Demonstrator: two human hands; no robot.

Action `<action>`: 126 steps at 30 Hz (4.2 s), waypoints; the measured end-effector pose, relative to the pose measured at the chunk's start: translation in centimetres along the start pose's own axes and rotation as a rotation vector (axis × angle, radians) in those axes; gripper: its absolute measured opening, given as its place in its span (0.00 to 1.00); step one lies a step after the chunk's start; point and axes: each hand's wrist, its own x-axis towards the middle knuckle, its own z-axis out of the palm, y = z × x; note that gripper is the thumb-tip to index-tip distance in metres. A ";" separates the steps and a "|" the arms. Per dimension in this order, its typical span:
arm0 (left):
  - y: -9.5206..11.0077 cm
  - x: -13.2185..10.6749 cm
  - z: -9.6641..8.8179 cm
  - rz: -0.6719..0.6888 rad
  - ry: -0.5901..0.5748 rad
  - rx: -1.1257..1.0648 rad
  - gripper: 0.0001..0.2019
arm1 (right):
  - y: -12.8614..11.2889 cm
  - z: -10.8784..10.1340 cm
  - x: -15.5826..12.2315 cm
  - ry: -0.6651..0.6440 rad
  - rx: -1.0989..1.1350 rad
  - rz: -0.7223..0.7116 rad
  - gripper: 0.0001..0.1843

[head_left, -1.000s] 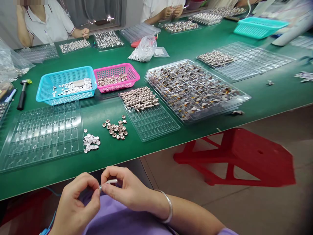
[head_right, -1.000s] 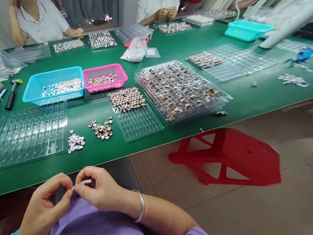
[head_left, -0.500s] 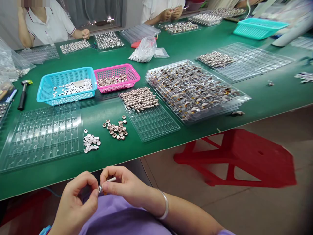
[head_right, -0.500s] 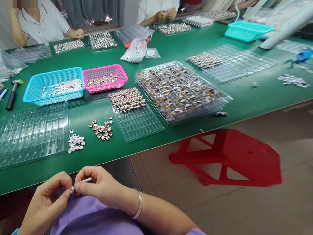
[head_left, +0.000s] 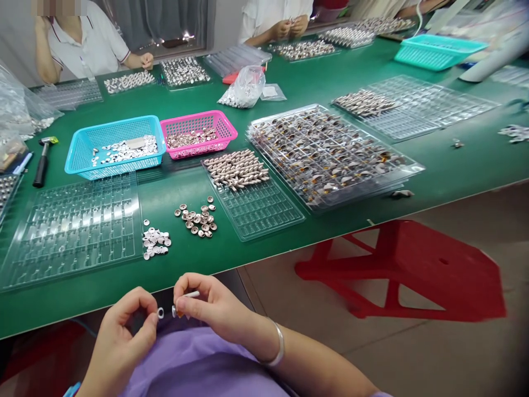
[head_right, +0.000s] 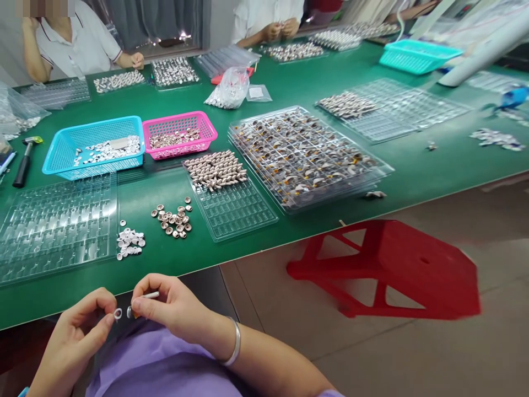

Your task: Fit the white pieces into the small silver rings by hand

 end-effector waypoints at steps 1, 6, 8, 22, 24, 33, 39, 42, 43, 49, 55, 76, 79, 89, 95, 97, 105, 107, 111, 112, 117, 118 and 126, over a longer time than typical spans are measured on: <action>-0.1 0.1 0.0 0.018 0.007 0.029 0.07 | 0.0 -0.1 0.0 0.002 0.000 -0.002 0.25; -0.4 0.1 -0.1 0.144 0.127 0.192 0.07 | 0.3 -0.3 0.0 0.013 0.019 -0.039 0.24; -0.3 -0.4 0.0 0.169 0.155 0.190 0.09 | 0.2 -0.2 -0.1 0.021 -0.003 -0.056 0.24; -0.1 -0.6 2.1 0.711 0.535 0.537 0.08 | 1.2 0.2 -0.5 0.126 -0.420 -0.389 0.08; -0.1 -0.4 2.2 0.727 0.554 0.566 0.07 | 1.3 0.2 -0.5 0.160 -0.511 -0.448 0.05; -1.3 0.4 1.8 0.704 0.540 0.535 0.07 | 1.0 -0.3 -0.5 0.265 -0.687 -0.634 0.04; -4.5 4.0 -0.5 0.449 0.592 0.671 0.05 | 0.4 -1.1 -0.2 0.294 -0.708 -0.588 0.04; -5.5 5.6 -0.9 0.413 0.515 0.679 0.06 | 0.1 -1.3 -0.3 0.228 -0.758 -0.548 0.04; -5.7 6.0 -0.9 0.399 0.493 0.680 0.07 | 0.1 -1.3 -0.3 0.214 -0.769 -0.537 0.04; -5.8 6.4 -0.5 0.318 0.482 0.610 0.07 | 0.1 -1.3 -0.4 0.206 -0.731 -0.477 0.05; -3.7 4.1 1.1 0.223 0.448 0.345 0.09 | -0.1 -1.0 -0.2 0.207 -0.581 -0.385 0.05; -0.6 0.9 3.0 0.437 0.321 0.147 0.04 | -0.5 -0.2 -0.4 0.104 -0.367 -0.124 0.07; -0.6 0.7 2.9 0.443 0.308 0.174 0.03 | -0.3 -0.2 -0.3 0.111 -0.371 -0.112 0.06; 0.0 0.8 2.8 0.521 0.297 0.237 0.03 | -0.4 -0.2 -0.3 0.121 -0.410 -0.134 0.04; 0.0 0.5 2.8 0.501 0.308 0.251 0.04 | -0.3 0.0 -0.4 0.147 -0.449 -0.150 0.05; -0.3 0.3 2.8 0.488 0.310 0.241 0.05 | -0.3 0.0 -0.5 0.149 -0.450 -0.136 0.06; -1.4 -0.6 2.4 0.504 0.252 0.057 0.13 | -0.7 0.1 -1.0 0.118 -0.449 -0.174 0.07; -1.4 -0.6 2.3 0.498 0.249 0.032 0.13 | -0.8 0.2 -1.1 0.131 -0.451 -0.205 0.06; -1.3 -0.5 2.3 0.482 0.224 -0.041 0.15 | -0.7 0.2 -1.3 0.085 -0.454 -0.300 0.02; -1.3 -0.5 2.4 0.484 0.216 -0.064 0.16 | -0.7 0.2 -1.4 0.072 -0.469 -0.329 0.02; -0.8 -0.4 2.6 0.535 0.217 -0.188 0.21 | -0.7 0.2 -1.5 0.058 -0.539 -0.407 0.06; -0.6 -0.3 2.7 0.548 0.223 -0.192 0.21 | -0.7 0.1 -1.5 0.059 -0.551 -0.417 0.06; -0.6 -0.4 3.0 0.587 0.263 -0.179 0.22 | -0.8 0.0 -1.6 0.048 -0.576 -0.433 0.05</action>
